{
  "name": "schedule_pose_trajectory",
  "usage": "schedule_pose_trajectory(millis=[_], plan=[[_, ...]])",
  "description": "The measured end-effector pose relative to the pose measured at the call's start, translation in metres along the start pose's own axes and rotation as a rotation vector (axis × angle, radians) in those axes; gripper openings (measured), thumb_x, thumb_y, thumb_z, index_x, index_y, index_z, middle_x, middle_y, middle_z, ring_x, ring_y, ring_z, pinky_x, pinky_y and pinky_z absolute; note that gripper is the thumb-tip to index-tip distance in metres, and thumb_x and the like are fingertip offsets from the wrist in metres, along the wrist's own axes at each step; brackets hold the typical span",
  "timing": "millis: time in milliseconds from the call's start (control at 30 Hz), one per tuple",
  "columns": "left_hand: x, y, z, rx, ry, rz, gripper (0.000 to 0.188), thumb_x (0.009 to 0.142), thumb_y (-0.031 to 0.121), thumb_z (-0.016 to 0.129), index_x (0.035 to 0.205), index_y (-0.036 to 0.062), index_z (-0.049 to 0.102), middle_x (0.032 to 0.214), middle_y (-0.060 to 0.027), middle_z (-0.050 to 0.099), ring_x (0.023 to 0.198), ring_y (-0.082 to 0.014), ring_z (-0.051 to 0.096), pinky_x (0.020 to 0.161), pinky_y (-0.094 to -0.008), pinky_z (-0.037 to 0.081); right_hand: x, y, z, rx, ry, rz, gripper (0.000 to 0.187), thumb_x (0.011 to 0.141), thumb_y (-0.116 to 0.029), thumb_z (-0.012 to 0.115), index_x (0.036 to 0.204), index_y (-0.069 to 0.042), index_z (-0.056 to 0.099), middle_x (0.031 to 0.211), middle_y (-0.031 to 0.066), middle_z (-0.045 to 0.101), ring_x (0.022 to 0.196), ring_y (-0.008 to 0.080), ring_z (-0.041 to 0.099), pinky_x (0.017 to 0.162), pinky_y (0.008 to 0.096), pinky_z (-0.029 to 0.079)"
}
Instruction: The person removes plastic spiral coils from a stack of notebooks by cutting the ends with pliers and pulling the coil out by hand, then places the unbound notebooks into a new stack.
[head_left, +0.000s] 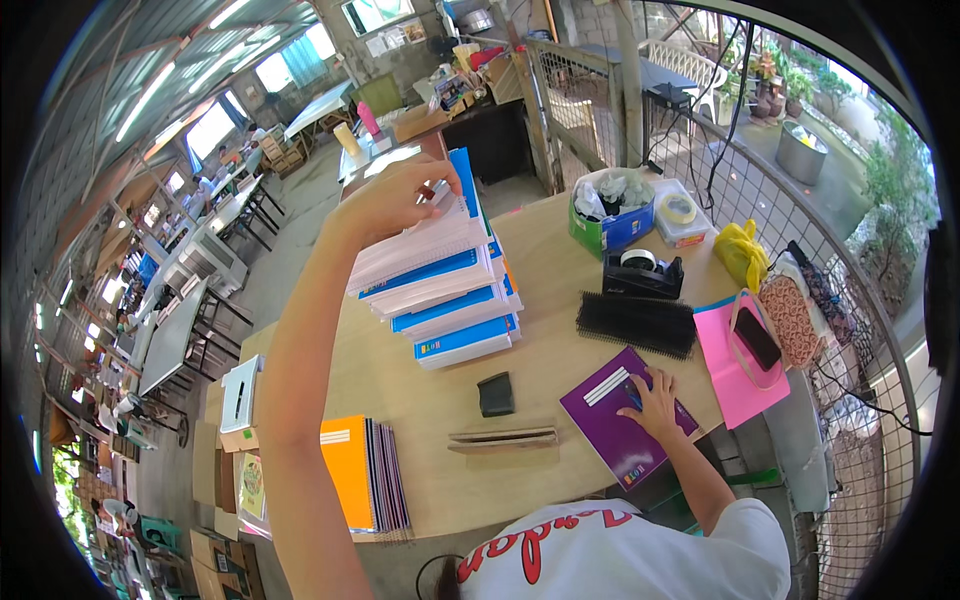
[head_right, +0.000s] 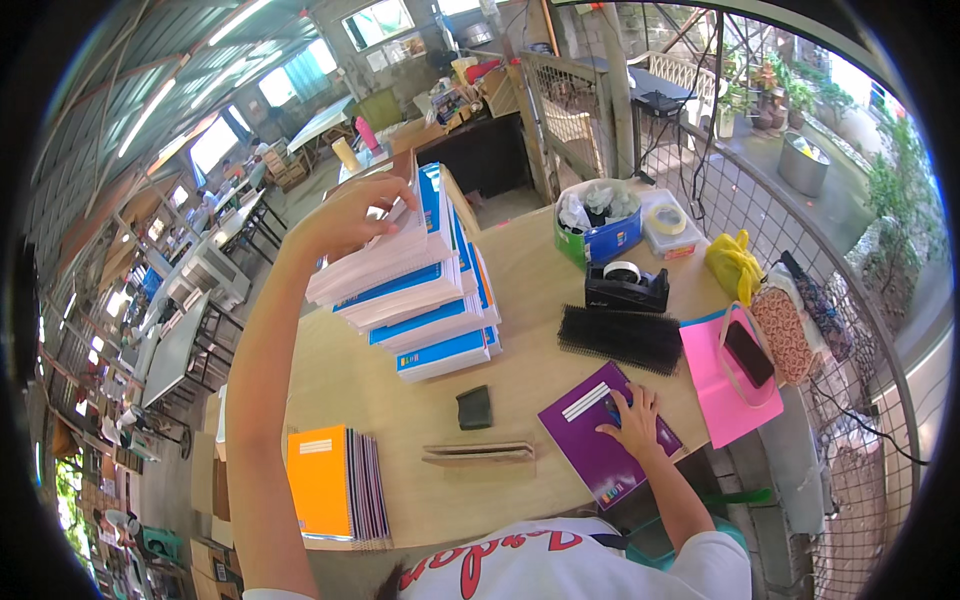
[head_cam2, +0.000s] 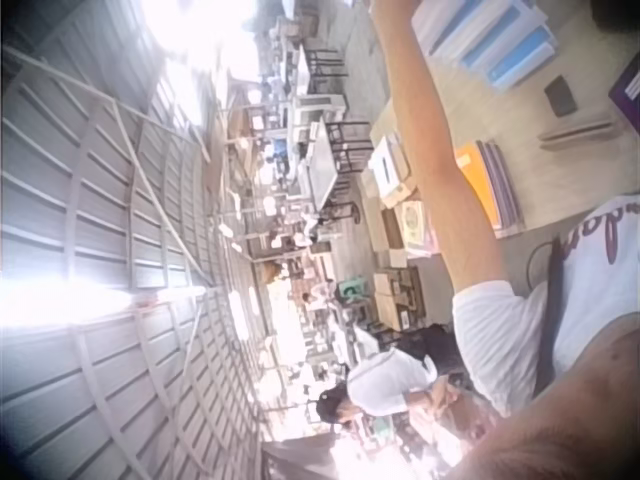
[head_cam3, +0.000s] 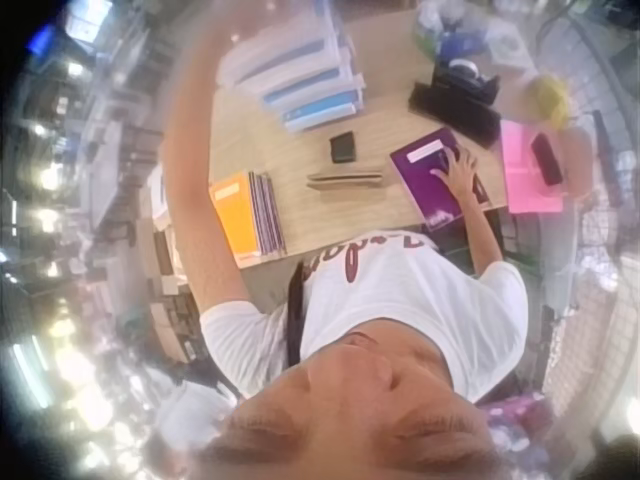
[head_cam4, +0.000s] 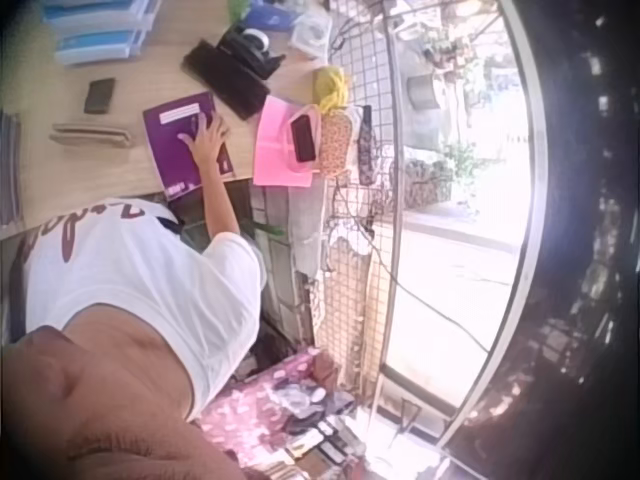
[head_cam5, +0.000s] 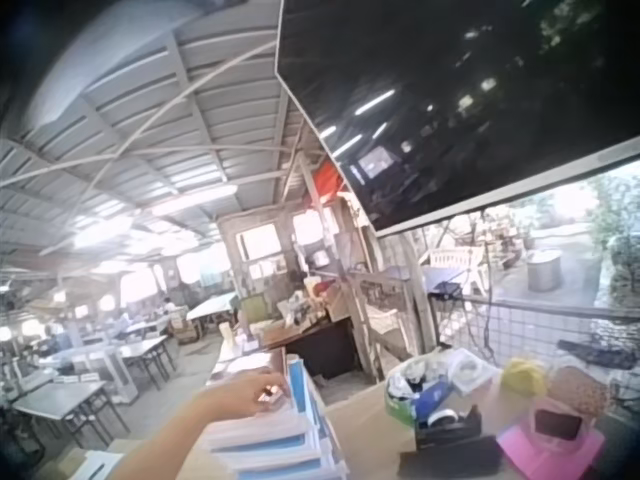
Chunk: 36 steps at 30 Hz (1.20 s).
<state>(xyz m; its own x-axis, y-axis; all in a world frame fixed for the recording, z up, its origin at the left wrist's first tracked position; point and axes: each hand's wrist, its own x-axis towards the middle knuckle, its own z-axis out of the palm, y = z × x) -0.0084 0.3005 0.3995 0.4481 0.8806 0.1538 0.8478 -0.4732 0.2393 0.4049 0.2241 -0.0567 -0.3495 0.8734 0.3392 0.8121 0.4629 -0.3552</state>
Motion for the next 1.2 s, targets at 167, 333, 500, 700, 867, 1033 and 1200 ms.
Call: schedule_pose_trajectory(millis=[167,333,500,700,867,1033,1200], plan=[[-0.007,0.0,0.001,0.011,0.136,-0.053,0.036,0.073,0.002,0.079,0.105,0.0083,0.064,0.101,-0.0067,0.067,0.09,-0.0238,0.066,0.085,-0.0369,0.054,0.028,-0.038,-0.028,0.045,0.134,-0.022,0.074,0.063,-0.04,0.086,0.126,-0.013,0.058,0.131,0.0161,0.046,0.127,0.0398,0.039,0.105,0.0607,0.029],[-0.005,0.001,0.004,-0.026,0.098,-0.095,0.037,0.073,0.001,0.079,0.105,0.0086,0.062,0.112,-0.0048,0.068,0.105,-0.0235,0.067,0.093,-0.0358,0.055,0.142,-0.155,-0.123,0.458,0.438,-0.292,0.054,0.066,-0.016,0.084,0.116,-0.009,0.064,0.12,0.0145,0.056,0.114,0.038,0.05,0.096,0.0475,0.043],[0.0,0.0,0.011,0.03,0.073,-0.097,0.04,0.07,0.0,0.08,0.105,0.0068,0.062,0.108,-0.0046,0.068,0.1,-0.0225,0.067,0.091,-0.035,0.055,0.266,-0.23,-0.16,0.801,0.419,-0.344,0.052,0.072,-0.015,0.083,0.12,-0.011,0.065,0.113,0.0153,0.058,0.107,0.0348,0.054,0.095,0.0419,0.044],[-0.001,-0.003,0.014,0.06,0.188,0.087,0.044,0.065,-0.002,0.082,0.101,0.0071,0.06,0.101,-0.0093,0.065,0.091,-0.0293,0.065,0.08,-0.0388,0.053,0.313,-0.239,-0.149,0.94,0.233,-0.301,0.037,0.073,-0.015,0.082,0.109,-0.009,0.074,0.114,0.0142,0.059,0.101,0.0254,0.06,0.087,0.0371,0.05],[-0.002,-0.002,0.011,0.062,0.157,-0.013,0.039,0.068,-0.002,0.08,0.101,0.0083,0.061,0.099,-0.0036,0.067,0.096,-0.0217,0.065,0.087,-0.0356,0.054,0.311,-0.241,-0.143,0.923,0.265,-0.301,0.042,0.074,-0.018,0.083,0.114,-0.01,0.074,0.113,0.0143,0.06,0.103,0.0267,0.059,0.09,0.0362,0.05],[-0.006,0.006,0.006,-0.005,0.162,-0.081,0.038,0.069,-0.002,0.08,0.1,0.0092,0.061,0.1,-0.0027,0.067,0.099,-0.0211,0.065,0.089,-0.0351,0.055,0.311,-0.263,-0.151,0.998,0.266,-0.172,0.039,0.076,-0.017,0.081,0.114,-0.008,0.074,0.112,0.0147,0.062,0.106,0.0274,0.06,0.091,0.0368,0.049],[-0.006,0.004,0.008,-0.033,0.23,0.02,0.039,0.067,-0.008,0.077,0.099,0.0062,0.06,0.092,-0.009,0.065,0.092,-0.0268,0.066,0.08,-0.0378,0.053,0.32,-0.266,-0.135,1.145,0.32,-0.2,0.04,0.075,-0.017,0.082,0.113,-0.007,0.074,0.108,0.0144,0.063,0.105,0.028,0.06,0.09,0.0371,0.049]])
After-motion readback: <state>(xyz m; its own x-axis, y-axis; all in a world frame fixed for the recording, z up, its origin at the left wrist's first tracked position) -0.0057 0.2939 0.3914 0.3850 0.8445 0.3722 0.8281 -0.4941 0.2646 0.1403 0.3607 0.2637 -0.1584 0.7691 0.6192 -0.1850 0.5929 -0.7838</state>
